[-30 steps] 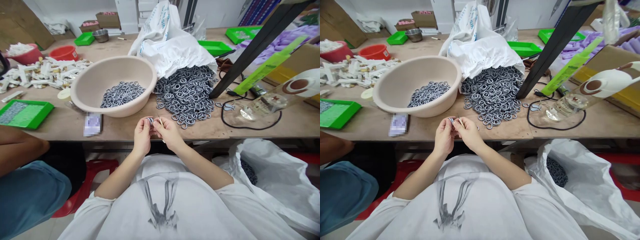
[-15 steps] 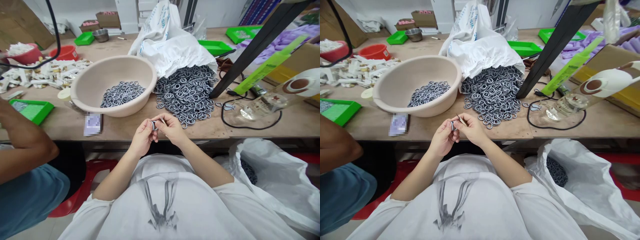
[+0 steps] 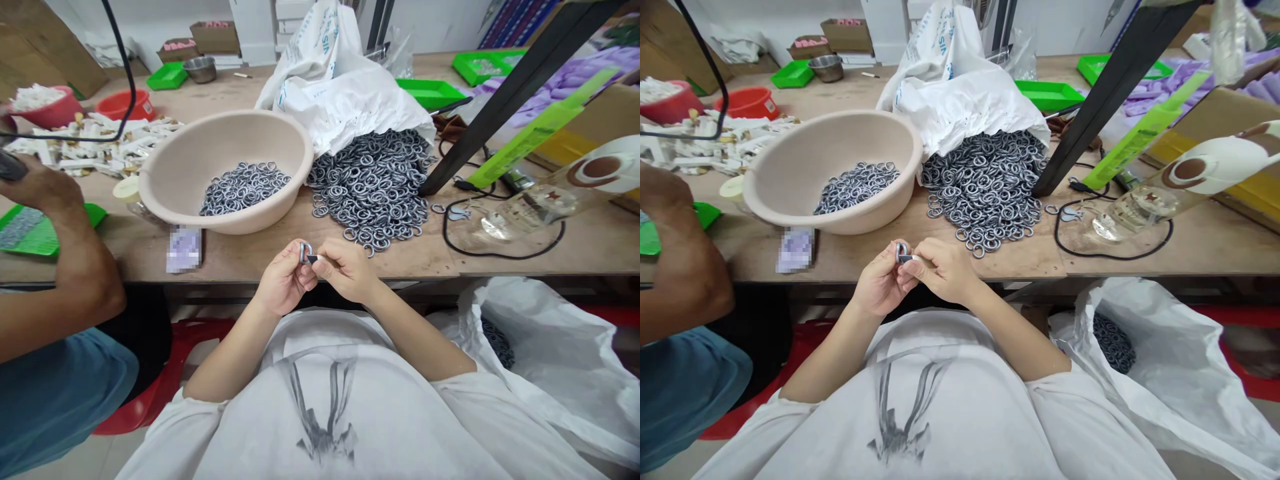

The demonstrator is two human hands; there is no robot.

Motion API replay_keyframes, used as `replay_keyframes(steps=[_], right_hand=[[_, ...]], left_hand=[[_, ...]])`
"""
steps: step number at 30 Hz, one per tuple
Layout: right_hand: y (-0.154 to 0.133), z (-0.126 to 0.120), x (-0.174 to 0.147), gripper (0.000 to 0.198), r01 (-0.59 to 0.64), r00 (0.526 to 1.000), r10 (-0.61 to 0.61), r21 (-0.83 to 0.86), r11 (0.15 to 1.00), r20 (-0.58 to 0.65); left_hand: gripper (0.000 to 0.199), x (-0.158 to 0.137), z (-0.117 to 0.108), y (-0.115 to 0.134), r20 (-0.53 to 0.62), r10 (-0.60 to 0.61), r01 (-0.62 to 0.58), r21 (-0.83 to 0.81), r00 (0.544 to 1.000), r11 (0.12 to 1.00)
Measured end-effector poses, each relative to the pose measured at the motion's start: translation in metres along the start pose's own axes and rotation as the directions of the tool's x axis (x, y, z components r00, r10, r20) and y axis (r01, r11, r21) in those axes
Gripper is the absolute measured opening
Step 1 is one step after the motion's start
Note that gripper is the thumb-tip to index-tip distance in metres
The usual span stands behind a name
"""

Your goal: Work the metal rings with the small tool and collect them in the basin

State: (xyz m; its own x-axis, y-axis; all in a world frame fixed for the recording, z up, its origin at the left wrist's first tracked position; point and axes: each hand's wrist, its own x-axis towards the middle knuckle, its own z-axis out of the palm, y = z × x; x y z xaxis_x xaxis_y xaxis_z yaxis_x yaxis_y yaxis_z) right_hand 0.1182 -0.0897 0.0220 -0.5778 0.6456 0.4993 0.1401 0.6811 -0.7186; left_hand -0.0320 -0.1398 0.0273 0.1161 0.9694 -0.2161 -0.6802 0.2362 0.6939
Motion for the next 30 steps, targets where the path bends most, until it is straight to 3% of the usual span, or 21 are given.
replay_keyframes(steps=[3, 5, 8, 10, 12, 15, 17, 20, 24, 27, 30], right_hand=[[0.002, 0.001, 0.000, 0.051, -0.031, 0.999, 0.031, -0.017, 0.999, 0.044], [0.009, 0.000, 0.002, 0.052, -0.087, 0.995, 0.087, -0.003, 0.996, 0.039], [0.027, -0.004, 0.013, 0.053, -0.239, 0.970, 0.236, -0.037, 0.970, -0.063], [0.039, -0.009, 0.026, 0.049, -0.322, 0.945, 0.306, -0.157, 0.934, -0.116], [0.048, -0.013, 0.041, 0.038, -0.364, 0.931, 0.347, -0.367, 0.856, -0.114], [0.056, -0.012, 0.064, 0.033, -0.324, 0.915, 0.403, -0.664, 0.674, -0.037], [0.058, -0.007, 0.075, 0.035, -0.266, 0.900, 0.435, -0.769, 0.582, 0.018], [0.058, -0.001, 0.084, 0.033, -0.206, 0.889, 0.455, -0.836, 0.508, 0.058], [0.054, 0.000, 0.080, 0.034, -0.185, 0.894, 0.444, -0.849, 0.495, 0.064], [0.054, -0.005, 0.074, 0.029, -0.215, 0.899, 0.435, -0.820, 0.531, 0.046], [0.058, -0.009, 0.068, 0.021, -0.308, 0.913, 0.407, -0.693, 0.651, -0.024]], left_hand=[[0.033, -0.003, 0.000, -0.001, 0.005, -0.009, 0.009, 0.005, 1.000, 1.000], [0.036, -0.007, 0.001, -0.002, 0.075, -0.053, 0.052, 0.022, 0.996, 0.998], [0.039, -0.012, 0.002, -0.002, 0.172, -0.116, 0.110, 0.045, 0.978, 0.993], [0.039, -0.012, 0.000, -0.001, 0.134, -0.066, 0.060, 0.048, 0.989, 0.997], [0.036, -0.008, -0.004, 0.001, 0.044, 0.023, -0.026, 0.077, 0.999, 0.997], [0.036, 0.001, -0.014, 0.003, -0.055, 0.105, -0.095, 0.150, 0.993, 0.984], [0.038, 0.005, -0.021, 0.004, -0.082, 0.126, -0.110, 0.181, 0.989, 0.977], [0.040, 0.007, -0.029, 0.007, -0.099, 0.135, -0.112, 0.210, 0.986, 0.971], [0.046, 0.011, -0.035, 0.010, -0.122, 0.141, -0.111, 0.226, 0.982, 0.968], [0.022, 0.018, -0.035, 0.012, -0.203, 0.142, -0.106, 0.177, 0.969, 0.979], [0.007, 0.028, -0.031, 0.013, -0.321, 0.092, -0.074, 0.068, 0.943, 0.995]])
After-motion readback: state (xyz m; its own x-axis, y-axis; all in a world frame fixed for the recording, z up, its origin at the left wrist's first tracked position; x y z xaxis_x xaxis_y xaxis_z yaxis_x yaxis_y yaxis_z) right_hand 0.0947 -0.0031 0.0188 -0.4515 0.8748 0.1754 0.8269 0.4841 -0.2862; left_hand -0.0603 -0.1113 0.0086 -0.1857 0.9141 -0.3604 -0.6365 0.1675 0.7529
